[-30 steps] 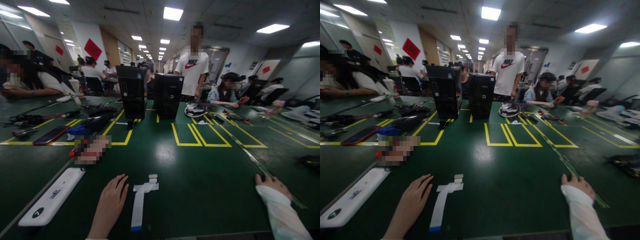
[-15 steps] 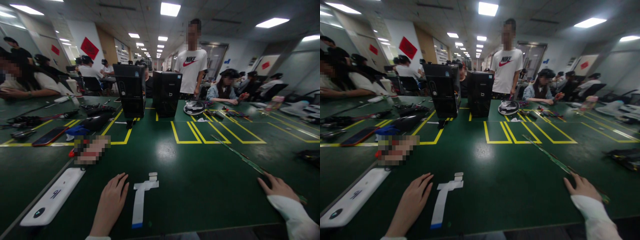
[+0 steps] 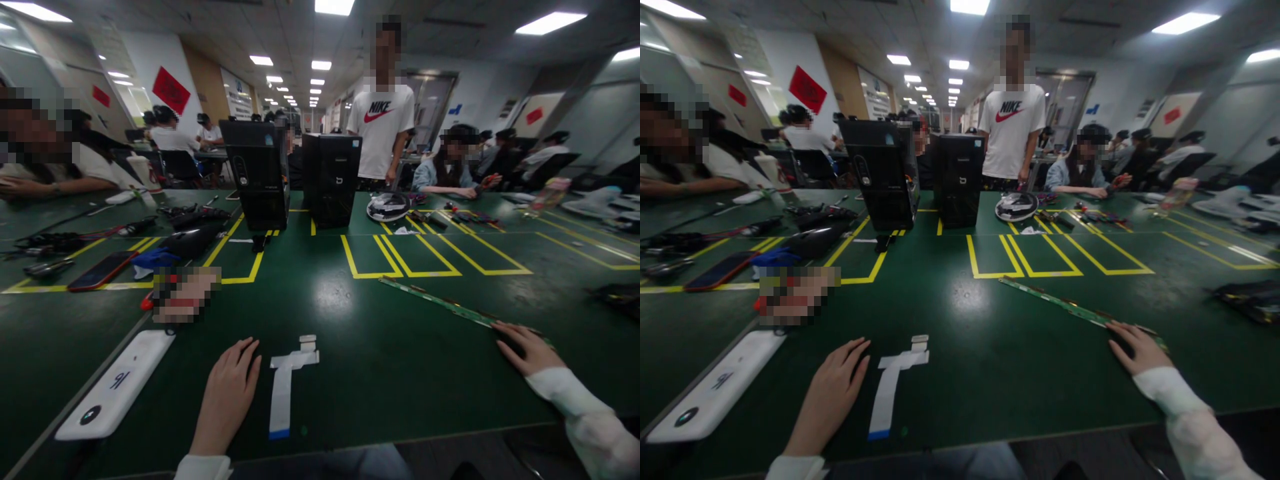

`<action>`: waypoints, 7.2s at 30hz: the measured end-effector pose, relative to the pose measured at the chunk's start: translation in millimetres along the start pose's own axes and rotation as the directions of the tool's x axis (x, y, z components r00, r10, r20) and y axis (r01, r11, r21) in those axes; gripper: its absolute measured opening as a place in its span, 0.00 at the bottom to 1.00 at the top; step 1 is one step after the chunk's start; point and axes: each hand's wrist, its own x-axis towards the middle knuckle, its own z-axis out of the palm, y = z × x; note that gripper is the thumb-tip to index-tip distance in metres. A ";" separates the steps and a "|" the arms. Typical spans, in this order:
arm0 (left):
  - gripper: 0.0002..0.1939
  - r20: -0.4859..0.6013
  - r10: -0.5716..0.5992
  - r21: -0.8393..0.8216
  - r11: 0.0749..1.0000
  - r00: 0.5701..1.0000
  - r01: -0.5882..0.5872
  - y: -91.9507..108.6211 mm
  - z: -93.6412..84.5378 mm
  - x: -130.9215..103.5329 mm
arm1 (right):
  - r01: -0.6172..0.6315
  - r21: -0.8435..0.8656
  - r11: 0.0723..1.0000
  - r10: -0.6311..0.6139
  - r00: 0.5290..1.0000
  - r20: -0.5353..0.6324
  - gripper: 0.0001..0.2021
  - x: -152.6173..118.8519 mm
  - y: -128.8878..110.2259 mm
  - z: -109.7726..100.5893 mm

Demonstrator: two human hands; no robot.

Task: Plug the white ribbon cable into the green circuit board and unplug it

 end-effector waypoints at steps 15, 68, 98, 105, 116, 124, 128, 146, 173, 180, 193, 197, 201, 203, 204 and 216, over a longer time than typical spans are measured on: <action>0.24 0.000 -0.010 0.004 1.000 1.000 0.010 1.0 -1.8 0.7 | 0.539 0.129 0.833 -0.525 0.842 -0.126 0.20 63.4 -154.2 67.2; 0.20 0.081 0.316 -0.054 0.948 0.945 -0.312 134.0 29.6 13.6 | 0.638 0.180 0.749 -0.633 0.769 -0.090 0.21 23.2 -329.5 97.2; 0.21 0.035 0.290 -0.032 0.957 0.956 -0.289 140.1 37.6 13.3 | 0.629 0.195 0.753 -0.624 0.776 -0.092 0.21 23.4 -330.6 95.9; 0.20 0.031 0.294 -0.024 0.956 0.955 -0.294 139.6 38.3 14.3 | 0.619 0.205 0.758 -0.621 0.781 -0.066 0.22 23.4 -330.6 93.7; 0.21 0.082 0.294 -0.021 0.956 0.952 -0.293 141.8 32.7 16.7 | 0.621 0.226 0.751 -0.624 0.778 -0.065 0.22 23.1 -330.4 92.2; 0.22 0.123 0.358 -0.049 0.934 0.925 -0.355 136.2 29.4 20.3 | 0.619 0.244 0.746 -0.631 0.775 -0.036 0.24 21.2 -330.0 88.4; 0.22 0.156 0.369 -0.053 0.929 0.916 -0.365 133.8 28.4 21.8 | 0.626 0.257 0.736 -0.641 0.767 -0.034 0.25 21.6 -329.6 87.7; 0.21 0.116 0.403 -0.102 0.914 0.908 -0.393 129.9 25.9 34.3 | 0.635 0.272 0.723 -0.654 0.756 -0.026 0.26 23.6 -328.0 87.1; 0.23 0.121 0.313 -0.059 0.950 0.942 -0.308 137.0 33.5 21.8 | 0.648 0.299 0.701 -0.667 0.743 -0.046 0.24 25.8 -326.2 87.9; 0.22 0.120 0.297 -0.014 0.955 0.947 -0.297 142.5 38.8 22.1 | 0.628 0.329 0.705 -0.662 0.749 -0.012 0.27 24.2 -328.6 81.8; 0.27 0.087 0.311 -0.025 0.950 0.946 -0.310 142.6 16.8 23.2 | 0.645 0.296 0.704 -0.666 0.745 -0.040 0.24 28.1 -326.0 92.0; 0.26 0.061 0.289 0.002 0.957 0.955 -0.290 112.0 3.1 19.3 | 0.654 0.260 0.711 -0.670 0.742 -0.035 0.26 27.5 -324.8 92.5; 0.25 0.031 0.160 0.031 0.987 0.987 -0.161 59.0 -1.9 8.5 | 0.709 0.244 0.662 -0.731 0.683 -0.002 0.25 22.7 -326.6 84.3; 0.24 0.015 0.106 0.043 0.993 0.994 -0.107 34.5 -1.5 1.4 | 0.732 0.251 0.633 -0.761 0.647 0.033 0.24 18.9 -328.6 79.5; 0.24 0.010 0.096 0.043 0.994 0.995 -0.096 24.8 -1.1 -1.9 | 0.733 0.252 0.632 -0.765 0.641 0.055 0.25 17.1 -329.6 77.5; 0.21 -0.025 0.076 0.023 0.997 0.997 -0.075 14.9 1.8 -5.5 | 0.709 0.235 0.665 -0.746 0.648 0.154 0.25 20.5 -328.6 74.9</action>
